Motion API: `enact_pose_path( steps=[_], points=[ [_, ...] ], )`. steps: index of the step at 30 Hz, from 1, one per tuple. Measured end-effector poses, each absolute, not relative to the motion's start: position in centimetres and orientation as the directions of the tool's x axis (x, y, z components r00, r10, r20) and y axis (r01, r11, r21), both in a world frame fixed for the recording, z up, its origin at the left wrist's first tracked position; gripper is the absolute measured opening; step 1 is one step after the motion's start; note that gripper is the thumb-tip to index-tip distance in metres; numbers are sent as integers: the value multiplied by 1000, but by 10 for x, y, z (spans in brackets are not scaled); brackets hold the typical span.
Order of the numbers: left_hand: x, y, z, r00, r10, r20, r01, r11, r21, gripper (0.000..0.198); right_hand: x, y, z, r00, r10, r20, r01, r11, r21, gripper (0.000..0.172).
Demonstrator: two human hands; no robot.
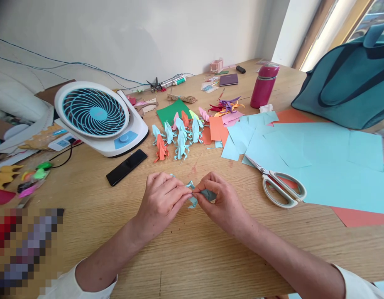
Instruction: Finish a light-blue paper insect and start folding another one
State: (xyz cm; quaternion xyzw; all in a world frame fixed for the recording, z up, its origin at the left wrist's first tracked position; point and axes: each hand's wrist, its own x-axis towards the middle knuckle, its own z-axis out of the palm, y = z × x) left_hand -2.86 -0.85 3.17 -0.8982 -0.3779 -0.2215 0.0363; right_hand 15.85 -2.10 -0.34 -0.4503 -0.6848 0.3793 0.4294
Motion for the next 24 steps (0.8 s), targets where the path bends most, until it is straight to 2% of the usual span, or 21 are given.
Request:
enact_pose_path(
  steps=[6,9,15,19,22,24],
  points=[
    [-28,-8,33,640,677,363,704,-706,76,20,159,-19,-6,-253,930,265,316,338,-887,10],
    [-28,-8,33,634,707,313,713,-692,117,16,159,-18,-7,-275,922,273,317,355,-879,7],
    [-29,-2,30,609,769,193,686,-634,357,8,160,-19,-5,-332,917,223,303,327,-895,11],
    [-33,6,26,513,838,188,636,-518,573,21,160,-14,-9,-248,958,143,281,212,-936,16],
    [-36,10,26,437,873,217,564,-453,690,31,161,-9,-16,-174,984,47,146,73,-987,22],
    [-36,11,26,388,898,209,542,-405,736,31,161,-8,-19,-145,989,-8,30,-3,-1000,28]
  ],
)
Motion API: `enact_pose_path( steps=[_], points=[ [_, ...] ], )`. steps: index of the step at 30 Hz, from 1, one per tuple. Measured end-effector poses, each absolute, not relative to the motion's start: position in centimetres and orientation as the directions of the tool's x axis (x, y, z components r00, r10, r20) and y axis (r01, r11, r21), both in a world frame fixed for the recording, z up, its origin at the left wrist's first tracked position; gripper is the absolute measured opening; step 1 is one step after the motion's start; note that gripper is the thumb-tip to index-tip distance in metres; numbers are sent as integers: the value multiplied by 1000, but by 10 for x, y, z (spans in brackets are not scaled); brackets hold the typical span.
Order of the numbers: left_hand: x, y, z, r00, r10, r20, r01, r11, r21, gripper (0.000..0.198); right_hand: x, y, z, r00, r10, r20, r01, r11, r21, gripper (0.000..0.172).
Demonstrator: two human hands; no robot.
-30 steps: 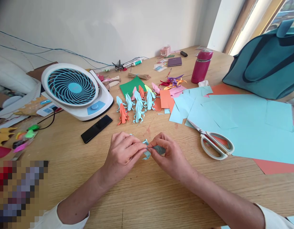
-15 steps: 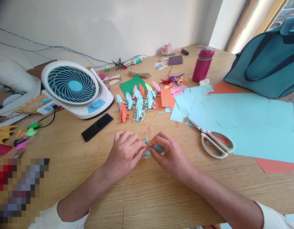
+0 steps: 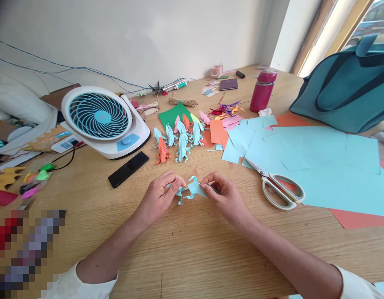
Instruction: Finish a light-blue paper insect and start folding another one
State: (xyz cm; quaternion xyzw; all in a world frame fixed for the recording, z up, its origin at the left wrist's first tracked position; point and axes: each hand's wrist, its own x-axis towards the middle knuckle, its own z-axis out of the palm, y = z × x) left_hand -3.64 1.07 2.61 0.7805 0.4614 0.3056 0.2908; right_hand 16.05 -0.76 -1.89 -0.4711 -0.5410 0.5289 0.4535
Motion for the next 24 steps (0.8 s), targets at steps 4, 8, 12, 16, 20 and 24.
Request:
enact_pose_path(
  steps=[4,8,12,16,20,24],
  points=[
    [-31,7,20,321,940,114,502,-271,822,15,158,-8,-19,-151,986,-64,-87,-78,-993,37],
    [-24,3,13,248,965,84,459,-194,867,12,153,-10,-20,-194,978,-77,-130,-103,-986,37],
    [-24,4,14,237,965,108,432,-205,878,12,151,-11,-24,-204,978,-31,-154,-63,-986,33],
    [-24,5,13,231,969,89,357,-169,919,22,150,-10,-27,-211,977,-19,-141,-50,-989,32],
    [-20,4,2,238,971,-14,120,-15,993,37,147,-11,-30,-156,988,21,-174,-6,-985,32],
    [-18,4,-6,220,974,-57,102,35,994,30,147,-12,-26,-150,989,19,-93,5,-996,29]
  ],
)
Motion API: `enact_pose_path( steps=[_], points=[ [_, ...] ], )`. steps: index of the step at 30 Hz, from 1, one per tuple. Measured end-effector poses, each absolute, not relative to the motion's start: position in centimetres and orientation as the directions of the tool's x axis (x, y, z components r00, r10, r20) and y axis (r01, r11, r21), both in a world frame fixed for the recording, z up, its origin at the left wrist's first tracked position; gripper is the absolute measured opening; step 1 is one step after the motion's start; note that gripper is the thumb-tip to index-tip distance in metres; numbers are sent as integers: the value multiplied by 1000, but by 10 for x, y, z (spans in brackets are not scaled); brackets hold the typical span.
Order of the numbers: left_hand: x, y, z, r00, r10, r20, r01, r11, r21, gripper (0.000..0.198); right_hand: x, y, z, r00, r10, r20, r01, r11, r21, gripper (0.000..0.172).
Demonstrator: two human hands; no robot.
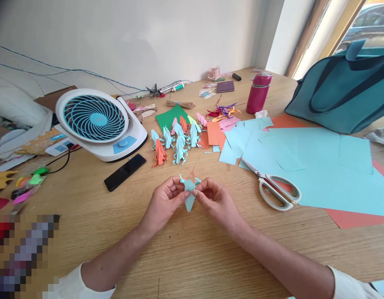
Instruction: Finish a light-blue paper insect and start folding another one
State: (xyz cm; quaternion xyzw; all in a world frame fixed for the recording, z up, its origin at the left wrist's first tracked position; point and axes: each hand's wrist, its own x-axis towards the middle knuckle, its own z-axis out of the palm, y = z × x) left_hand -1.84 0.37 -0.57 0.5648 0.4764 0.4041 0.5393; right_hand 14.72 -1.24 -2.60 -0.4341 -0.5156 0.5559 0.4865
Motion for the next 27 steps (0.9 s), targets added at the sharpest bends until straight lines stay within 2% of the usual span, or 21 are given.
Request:
enact_pose_path(
  steps=[2,5,7,9,12,17,22,25,27],
  points=[
    [-19,3,-7,171,985,-33,161,5,987,30,150,-13,-21,-116,991,61,10,62,-998,25],
    [-21,1,-5,152,988,32,297,-76,952,28,156,-14,-13,-13,968,249,210,246,-946,13],
    [-21,0,-1,203,975,95,389,-170,905,23,160,-13,-8,-37,926,376,320,367,-873,11],
    [-20,-2,3,271,950,158,442,-269,856,16,162,-12,-5,-130,895,428,370,444,-816,12],
    [-21,-3,9,343,911,230,462,-376,803,12,162,-10,-5,-201,892,404,360,451,-817,12],
    [-24,-2,10,365,872,327,492,-479,727,13,162,-11,-7,-134,953,271,275,298,-914,2],
    [-25,-2,7,388,838,383,499,-541,677,12,161,-10,-9,-144,975,167,186,192,-964,12],
    [-25,-2,7,397,831,389,509,-553,660,13,160,-9,-12,-135,978,161,137,179,-974,11],
    [-24,-2,7,391,836,386,515,-546,660,15,160,-10,-13,-115,971,211,134,225,-965,6]
  ],
)
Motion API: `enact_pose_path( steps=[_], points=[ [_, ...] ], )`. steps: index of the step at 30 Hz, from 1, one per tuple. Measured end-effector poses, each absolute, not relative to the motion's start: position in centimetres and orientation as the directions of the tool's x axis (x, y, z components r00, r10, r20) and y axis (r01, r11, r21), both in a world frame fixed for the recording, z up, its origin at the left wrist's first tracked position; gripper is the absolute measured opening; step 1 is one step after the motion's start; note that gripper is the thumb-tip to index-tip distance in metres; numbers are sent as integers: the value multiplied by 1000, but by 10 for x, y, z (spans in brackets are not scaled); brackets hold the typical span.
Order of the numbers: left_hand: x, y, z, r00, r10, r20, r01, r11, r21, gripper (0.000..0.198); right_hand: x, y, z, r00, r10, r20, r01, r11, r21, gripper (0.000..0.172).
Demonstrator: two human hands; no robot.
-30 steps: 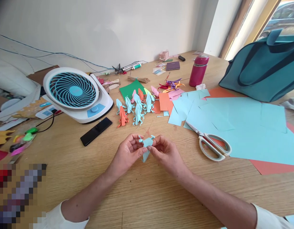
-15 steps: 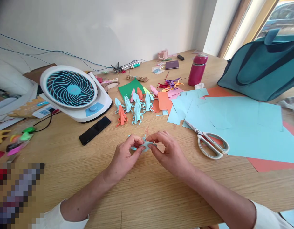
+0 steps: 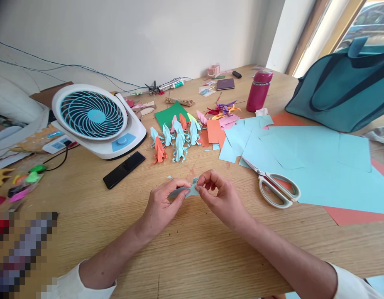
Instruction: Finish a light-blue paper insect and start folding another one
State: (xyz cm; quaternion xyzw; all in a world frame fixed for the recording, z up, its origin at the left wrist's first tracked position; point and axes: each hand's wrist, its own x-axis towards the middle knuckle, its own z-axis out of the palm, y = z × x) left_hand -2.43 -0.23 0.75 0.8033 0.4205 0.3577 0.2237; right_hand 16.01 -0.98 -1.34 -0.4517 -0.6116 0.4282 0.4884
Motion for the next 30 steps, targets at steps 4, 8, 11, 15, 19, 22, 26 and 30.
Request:
enact_pose_path(
  steps=[4,8,11,15,19,22,26,30],
  points=[
    [-24,-3,8,366,854,369,514,-516,685,16,161,-12,-13,-128,925,359,233,380,-895,6],
    [-24,-3,10,344,882,323,519,-465,717,13,161,-12,-11,-168,876,453,312,483,-818,13],
    [-25,-3,9,335,893,300,527,-442,726,9,161,-12,-11,-162,877,452,334,479,-812,13],
    [-25,-2,8,348,883,315,516,-462,721,11,163,-14,-11,-171,883,438,372,469,-801,12],
    [-24,-2,8,342,872,351,519,-486,703,11,164,-15,-11,-181,870,458,416,490,-766,12],
    [-24,-2,8,344,862,371,531,-505,681,10,164,-14,-11,-189,852,488,447,517,-730,13],
    [-24,-3,6,334,853,400,560,-521,644,9,163,-13,-13,-189,839,510,462,534,-708,14],
    [-24,-5,4,336,840,426,575,-541,614,8,163,-13,-15,-178,824,539,461,553,-694,15]
  ],
)
